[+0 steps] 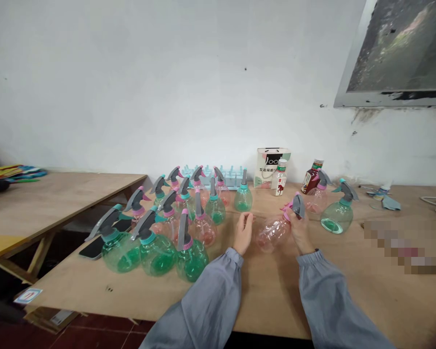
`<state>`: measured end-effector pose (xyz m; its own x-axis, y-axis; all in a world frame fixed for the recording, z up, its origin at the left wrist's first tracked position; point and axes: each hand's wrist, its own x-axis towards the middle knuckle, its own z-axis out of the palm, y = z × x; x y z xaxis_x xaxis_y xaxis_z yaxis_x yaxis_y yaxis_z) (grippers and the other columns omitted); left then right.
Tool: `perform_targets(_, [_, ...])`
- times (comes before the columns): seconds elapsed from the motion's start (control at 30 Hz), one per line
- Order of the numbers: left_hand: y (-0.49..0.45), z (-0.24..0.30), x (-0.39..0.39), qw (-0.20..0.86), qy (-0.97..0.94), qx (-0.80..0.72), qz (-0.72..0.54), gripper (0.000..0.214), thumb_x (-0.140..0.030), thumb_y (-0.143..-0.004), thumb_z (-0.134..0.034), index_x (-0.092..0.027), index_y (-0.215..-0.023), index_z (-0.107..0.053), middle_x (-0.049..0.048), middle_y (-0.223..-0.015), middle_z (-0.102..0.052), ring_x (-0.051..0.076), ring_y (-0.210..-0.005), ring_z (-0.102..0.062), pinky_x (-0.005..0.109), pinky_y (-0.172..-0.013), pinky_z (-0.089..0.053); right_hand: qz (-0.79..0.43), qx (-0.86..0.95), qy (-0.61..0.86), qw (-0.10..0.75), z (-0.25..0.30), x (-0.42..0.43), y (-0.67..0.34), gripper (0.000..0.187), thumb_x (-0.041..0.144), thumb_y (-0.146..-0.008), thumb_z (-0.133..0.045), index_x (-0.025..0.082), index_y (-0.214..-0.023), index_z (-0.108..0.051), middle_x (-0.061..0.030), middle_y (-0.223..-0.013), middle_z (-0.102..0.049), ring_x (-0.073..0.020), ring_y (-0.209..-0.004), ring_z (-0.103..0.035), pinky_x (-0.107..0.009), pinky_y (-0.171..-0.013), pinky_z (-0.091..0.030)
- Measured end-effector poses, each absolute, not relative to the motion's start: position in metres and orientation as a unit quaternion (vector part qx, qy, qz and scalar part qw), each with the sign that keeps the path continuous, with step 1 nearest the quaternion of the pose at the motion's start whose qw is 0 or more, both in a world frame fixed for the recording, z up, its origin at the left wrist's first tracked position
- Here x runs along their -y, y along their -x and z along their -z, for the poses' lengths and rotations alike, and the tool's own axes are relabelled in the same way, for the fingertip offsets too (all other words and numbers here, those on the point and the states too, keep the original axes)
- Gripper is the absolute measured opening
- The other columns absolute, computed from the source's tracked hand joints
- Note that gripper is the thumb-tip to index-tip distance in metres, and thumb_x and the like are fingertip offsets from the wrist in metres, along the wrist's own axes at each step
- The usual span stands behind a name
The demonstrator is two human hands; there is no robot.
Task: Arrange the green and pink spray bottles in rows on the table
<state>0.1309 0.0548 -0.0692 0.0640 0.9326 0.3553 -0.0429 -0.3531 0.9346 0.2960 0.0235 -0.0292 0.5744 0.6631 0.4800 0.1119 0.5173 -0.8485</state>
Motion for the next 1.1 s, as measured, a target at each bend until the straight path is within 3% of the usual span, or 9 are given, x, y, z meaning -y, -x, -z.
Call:
perform_targets(0.17, [-0.13, 0.066, -0.047, 0.394, -0.615, -0.375, -0.571, 0.024, -0.041, -0.099, -0.045, -0.022, -0.096, -0.059, 0.0059, -0.1, -0.072, 0.021, -0.103, -0.068, 0.038, -0.1, -0.05, -0.138, 0.454, 0.466, 0.747, 0.03, -0.021, -0.295, 0.035, 0.052, -0.067, -0.075, 0.028, -0.087, -0.061, 0.0016, -0.076, -0.063, -0.0181, -0.073, -0.059, -0.034, -0.071, -0.053])
perform_targets(0.3, [-0.126, 0.067, -0.039, 0.339, -0.671, -0.336, -0.568, 0.028, -0.04, -0.096, -0.048, -0.021, -0.115, -0.057, 0.011, -0.12, -0.068, 0.024, -0.116, -0.064, 0.043, -0.106, -0.047, -0.107, 0.441, 0.479, 0.751, 0.032, -0.022, -0.292, 0.033, 0.053, -0.069, -0.074, 0.026, -0.08, -0.058, 0.0018, -0.074, -0.06, -0.0164, -0.067, -0.057, -0.034, -0.067, -0.054])
perform_targets(0.43, [-0.131, 0.076, -0.032, 0.273, -0.745, -0.291, -0.534, 0.089, -0.041, -0.07, -0.081, -0.018, -0.144, -0.037, 0.0185, -0.143, -0.054, 0.034, -0.133, -0.054, 0.051, -0.115, -0.041, -0.103, 0.473, 0.49, 0.725, 0.04, -0.026, -0.281, 0.044, 0.059, -0.07, -0.072, 0.025, -0.095, -0.062, -0.0067, -0.098, -0.066, -0.0247, -0.092, -0.064, -0.049, -0.092, -0.053])
perform_targets(0.5, [-0.135, 0.08, -0.032, 0.249, -0.761, -0.297, -0.52, 0.105, -0.038, -0.063, -0.086, -0.016, -0.149, -0.029, 0.0215, -0.145, -0.051, 0.037, -0.135, -0.052, 0.054, -0.115, -0.04, -0.102, 0.49, 0.495, 0.71, 0.046, -0.027, -0.274, 0.05, 0.06, -0.067, -0.075, 0.024, -0.099, -0.062, -0.009, -0.106, -0.066, -0.0281, -0.103, -0.063, -0.053, -0.1, -0.049])
perform_targets(0.67, [-0.134, 0.076, -0.034, 0.201, -0.782, -0.341, -0.48, 0.075, -0.034, -0.071, -0.08, -0.02, -0.135, -0.044, 0.0164, -0.13, -0.063, 0.034, -0.125, -0.061, 0.055, -0.109, -0.045, -0.106, 0.586, 0.476, 0.647, 0.045, -0.023, -0.276, 0.069, 0.061, -0.069, -0.078, 0.024, -0.123, -0.056, -0.0103, -0.119, -0.065, -0.0293, -0.115, -0.061, -0.053, -0.105, -0.047])
perform_targets(0.77, [-0.127, 0.071, -0.039, 0.171, -0.768, -0.378, -0.488, 0.065, -0.034, -0.077, -0.077, -0.023, -0.133, -0.046, 0.0144, -0.133, -0.062, 0.033, -0.129, -0.059, 0.054, -0.111, -0.043, -0.022, 0.619, 0.477, 0.624, 0.033, -0.012, -0.306, 0.081, 0.059, -0.071, -0.08, 0.025, -0.137, -0.047, -0.0112, -0.13, -0.061, -0.0305, -0.126, -0.056, -0.056, -0.111, -0.041])
perform_targets(0.97, [-0.115, 0.071, -0.048, 0.168, -0.681, -0.495, -0.513, 0.064, -0.041, -0.085, -0.071, -0.022, -0.14, -0.045, 0.0165, -0.14, -0.052, 0.033, -0.135, -0.051, 0.051, -0.111, -0.04, 0.193, 0.364, 0.575, 0.707, 0.014, 0.015, -0.424, 0.057, 0.062, -0.081, -0.066, 0.024, -0.121, -0.05, -0.0173, -0.123, -0.059, -0.0359, -0.115, -0.059, -0.062, -0.101, -0.045])
perform_targets(1.03, [-0.111, 0.072, -0.05, 0.182, -0.667, -0.527, -0.494, 0.066, -0.044, -0.087, -0.068, -0.024, -0.144, -0.044, 0.0163, -0.139, -0.053, 0.034, -0.133, -0.052, 0.051, -0.111, -0.039, 0.211, 0.308, 0.614, 0.695, 0.012, 0.013, -0.465, 0.073, 0.058, -0.071, -0.076, 0.024, -0.127, -0.044, -0.0209, -0.143, -0.046, -0.0374, -0.13, -0.05, -0.059, -0.112, -0.039])
perform_targets(1.1, [-0.109, 0.073, -0.053, 0.192, -0.664, -0.533, -0.489, 0.068, -0.044, -0.089, -0.066, -0.024, -0.148, -0.04, 0.0171, -0.14, -0.053, 0.034, -0.134, -0.052, 0.05, -0.111, -0.039, 0.112, 0.326, 0.659, 0.669, 0.011, 0.006, -0.497, 0.088, 0.054, -0.061, -0.081, 0.022, -0.131, -0.038, -0.0232, -0.153, -0.037, -0.0382, -0.139, -0.043, -0.053, -0.118, -0.035])
